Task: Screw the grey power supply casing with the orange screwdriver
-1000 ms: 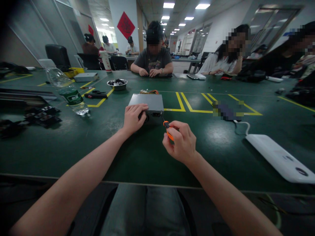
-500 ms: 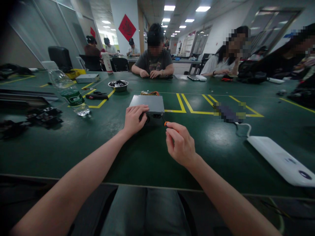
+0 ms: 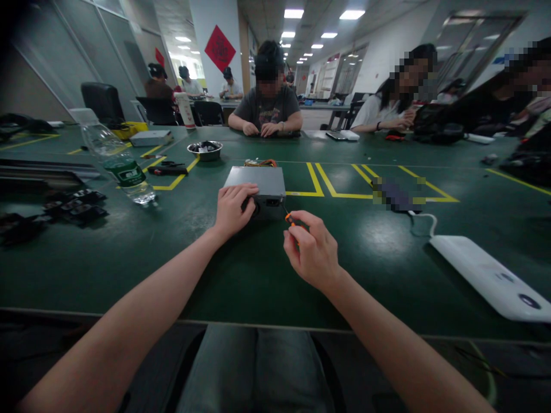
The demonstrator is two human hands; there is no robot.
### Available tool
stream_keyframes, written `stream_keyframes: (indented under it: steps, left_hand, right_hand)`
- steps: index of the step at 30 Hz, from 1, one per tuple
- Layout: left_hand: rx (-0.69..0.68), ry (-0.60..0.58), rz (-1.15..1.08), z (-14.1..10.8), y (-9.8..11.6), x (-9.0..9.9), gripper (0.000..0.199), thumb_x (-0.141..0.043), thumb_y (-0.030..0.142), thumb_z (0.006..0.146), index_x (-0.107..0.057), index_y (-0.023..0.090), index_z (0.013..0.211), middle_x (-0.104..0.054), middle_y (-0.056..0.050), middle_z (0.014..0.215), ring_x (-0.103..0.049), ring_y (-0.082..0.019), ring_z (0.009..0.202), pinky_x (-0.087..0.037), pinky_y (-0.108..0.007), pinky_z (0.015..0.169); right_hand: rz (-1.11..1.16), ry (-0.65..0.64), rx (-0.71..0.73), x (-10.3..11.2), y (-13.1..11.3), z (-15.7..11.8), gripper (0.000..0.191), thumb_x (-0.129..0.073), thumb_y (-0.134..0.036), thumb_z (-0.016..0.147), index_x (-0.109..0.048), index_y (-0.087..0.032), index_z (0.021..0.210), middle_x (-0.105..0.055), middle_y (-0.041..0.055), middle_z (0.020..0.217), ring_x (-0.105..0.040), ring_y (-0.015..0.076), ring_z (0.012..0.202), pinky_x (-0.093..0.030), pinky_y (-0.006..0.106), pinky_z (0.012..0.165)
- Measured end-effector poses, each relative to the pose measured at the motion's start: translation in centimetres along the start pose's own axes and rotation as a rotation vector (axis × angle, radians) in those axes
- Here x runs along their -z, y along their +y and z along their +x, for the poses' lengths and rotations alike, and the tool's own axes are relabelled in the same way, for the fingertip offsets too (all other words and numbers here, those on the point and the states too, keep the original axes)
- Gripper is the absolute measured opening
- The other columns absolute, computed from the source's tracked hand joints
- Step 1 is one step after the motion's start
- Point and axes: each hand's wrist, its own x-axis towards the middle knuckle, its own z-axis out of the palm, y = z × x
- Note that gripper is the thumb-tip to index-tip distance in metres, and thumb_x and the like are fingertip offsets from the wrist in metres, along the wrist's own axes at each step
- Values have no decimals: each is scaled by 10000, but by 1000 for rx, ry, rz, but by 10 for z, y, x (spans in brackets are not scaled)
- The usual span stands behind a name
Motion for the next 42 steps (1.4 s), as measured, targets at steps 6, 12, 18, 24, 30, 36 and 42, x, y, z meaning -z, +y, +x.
stream_keyframes:
  steps: [6,12,18,24,30,36,42]
  left_hand:
    - [-2,2,3,0,0,0,216,-474,173,845,-586,249,1014,-651,5,1146,-561,-172,1098,-338,-362,966]
    - [12,-8,12,0,0,-1,221,-461,173,846,-589,250,1009,-649,-4,1153,-556,-189,1111,-340,-378,969]
    - [6,2,1,-1,0,-1,217,-466,171,848,-587,249,1010,-648,3,1153,-556,-178,1109,-337,-368,972]
    - [0,6,2,0,1,0,215,-469,168,844,-585,249,1007,-649,3,1149,-557,-178,1106,-334,-365,969]
    - [-9,6,10,0,0,0,216,-471,165,845,-584,245,1011,-649,5,1148,-556,-173,1106,-335,-358,964]
    - [-20,25,10,-1,-1,-2,207,-486,168,841,-586,239,1008,-655,9,1135,-564,-166,1090,-332,-347,962]
    - [-15,20,12,-1,-1,-3,208,-482,171,844,-584,243,1010,-653,12,1140,-561,-166,1097,-334,-346,955]
  right_hand:
    - [-12,37,29,-1,1,-1,313,-610,-105,767,-477,-248,1012,-583,57,1049,-582,176,956,-544,307,714]
    - [43,6,29,-2,1,1,299,-598,-112,765,-468,-242,1000,-594,66,1079,-582,206,1019,-534,379,795]
    - [-16,9,118,-2,0,0,343,-585,-72,757,-453,-237,1028,-598,63,1026,-588,187,938,-540,350,749]
    - [-73,10,71,-1,-1,1,318,-642,-158,755,-457,-234,1003,-591,72,1019,-585,195,935,-531,338,742]
    - [-12,25,108,-3,0,-2,359,-575,-80,773,-433,-246,1058,-600,60,1061,-594,172,967,-540,319,765]
    - [-44,-31,50,-1,0,-2,258,-617,-149,769,-479,-226,974,-596,69,1040,-589,188,958,-536,327,768]
    - [-2,12,123,-2,-1,-2,370,-551,-41,766,-447,-219,1073,-568,101,1128,-569,192,1039,-541,333,788]
